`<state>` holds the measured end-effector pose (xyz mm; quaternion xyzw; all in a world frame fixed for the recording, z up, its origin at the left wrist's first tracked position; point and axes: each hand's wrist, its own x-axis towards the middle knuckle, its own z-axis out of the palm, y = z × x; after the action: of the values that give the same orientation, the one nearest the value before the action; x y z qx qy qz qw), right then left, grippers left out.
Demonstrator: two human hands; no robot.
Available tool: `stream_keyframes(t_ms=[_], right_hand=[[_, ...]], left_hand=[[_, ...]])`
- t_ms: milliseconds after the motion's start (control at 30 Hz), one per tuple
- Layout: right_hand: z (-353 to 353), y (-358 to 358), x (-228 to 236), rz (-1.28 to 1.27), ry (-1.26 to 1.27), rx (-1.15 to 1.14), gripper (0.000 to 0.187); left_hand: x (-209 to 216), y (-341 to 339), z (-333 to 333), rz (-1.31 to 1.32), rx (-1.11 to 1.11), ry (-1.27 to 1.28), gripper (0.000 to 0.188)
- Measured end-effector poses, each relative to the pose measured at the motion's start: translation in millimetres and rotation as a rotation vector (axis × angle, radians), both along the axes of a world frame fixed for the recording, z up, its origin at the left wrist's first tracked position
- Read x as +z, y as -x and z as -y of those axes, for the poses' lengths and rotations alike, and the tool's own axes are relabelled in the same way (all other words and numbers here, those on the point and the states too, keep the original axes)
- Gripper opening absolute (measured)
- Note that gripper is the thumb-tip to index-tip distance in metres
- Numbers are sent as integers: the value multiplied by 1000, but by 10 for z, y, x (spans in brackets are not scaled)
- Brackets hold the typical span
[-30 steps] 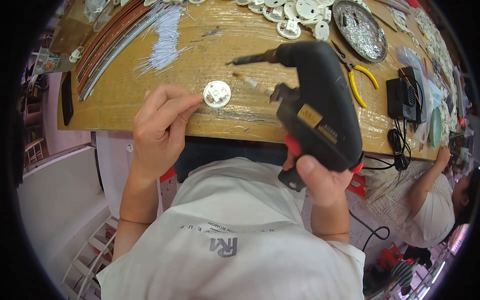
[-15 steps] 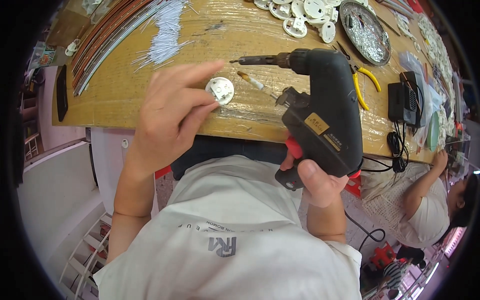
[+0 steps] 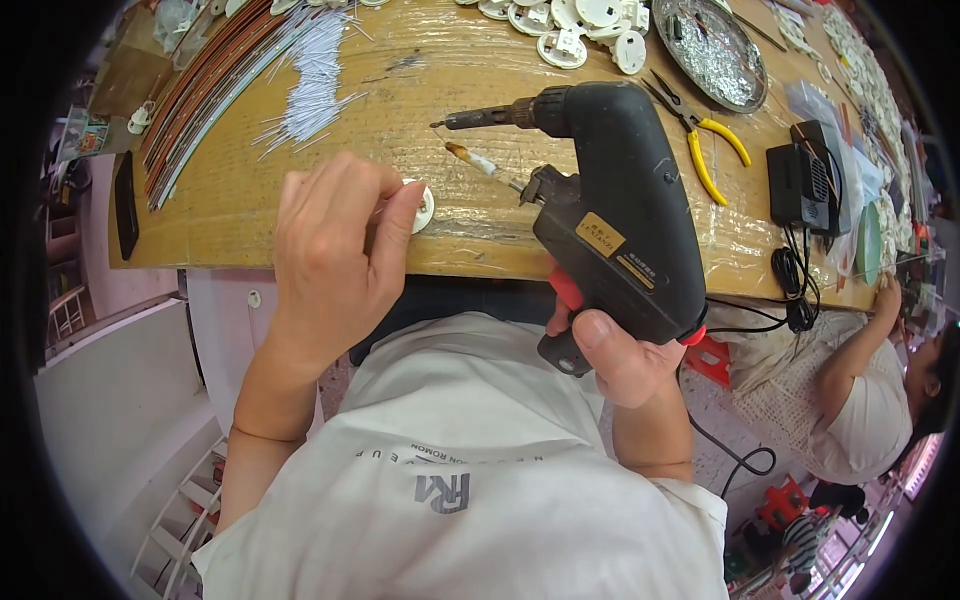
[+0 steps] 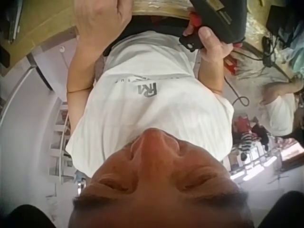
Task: Using a hot glue gun to attach small white circular plastic components onto electronic strips.
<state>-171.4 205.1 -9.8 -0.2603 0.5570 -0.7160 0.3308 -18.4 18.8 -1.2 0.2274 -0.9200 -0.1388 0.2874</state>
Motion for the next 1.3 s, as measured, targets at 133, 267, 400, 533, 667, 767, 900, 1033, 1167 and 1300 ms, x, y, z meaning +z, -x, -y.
stream_keyframes(t_ms=[133, 267, 400, 533, 667, 767, 900, 1033, 1167, 1300], right_hand=[[-4, -11, -3, -9, -3, -8, 59], [-11, -31, 7, -7, -24, -14, 60], [-17, 1, 8, 14, -36, 35, 60], [1, -23, 32, -11, -59, -2, 58], [40, -44, 54, -23, -54, -42, 54], [21, -19, 37, -37, -72, -6, 55], [80, -82, 91, -51, -92, -48, 59], [217, -181, 293, 14, -162, 59, 62], [426, -305, 331, 163, -125, 203, 58], [579, -318, 288, 103, -144, 258, 51]], left_hand=[[33, -99, 4, -112, 1, -283, 14], [1, -240, 85, -224, 22, -427, 8], [2, -341, 144, -203, -64, -321, 11], [-20, -405, 187, -203, -73, -293, 15], [54, -411, 236, -52, -41, -108, 13], [57, -401, 260, 16, -29, -107, 9], [61, -320, 147, -94, 12, -272, 9], [-37, -254, 96, -102, -60, -131, 8], [-12, -269, 57, -71, -53, -155, 6], [-30, -272, 33, -84, -71, -163, 6]])
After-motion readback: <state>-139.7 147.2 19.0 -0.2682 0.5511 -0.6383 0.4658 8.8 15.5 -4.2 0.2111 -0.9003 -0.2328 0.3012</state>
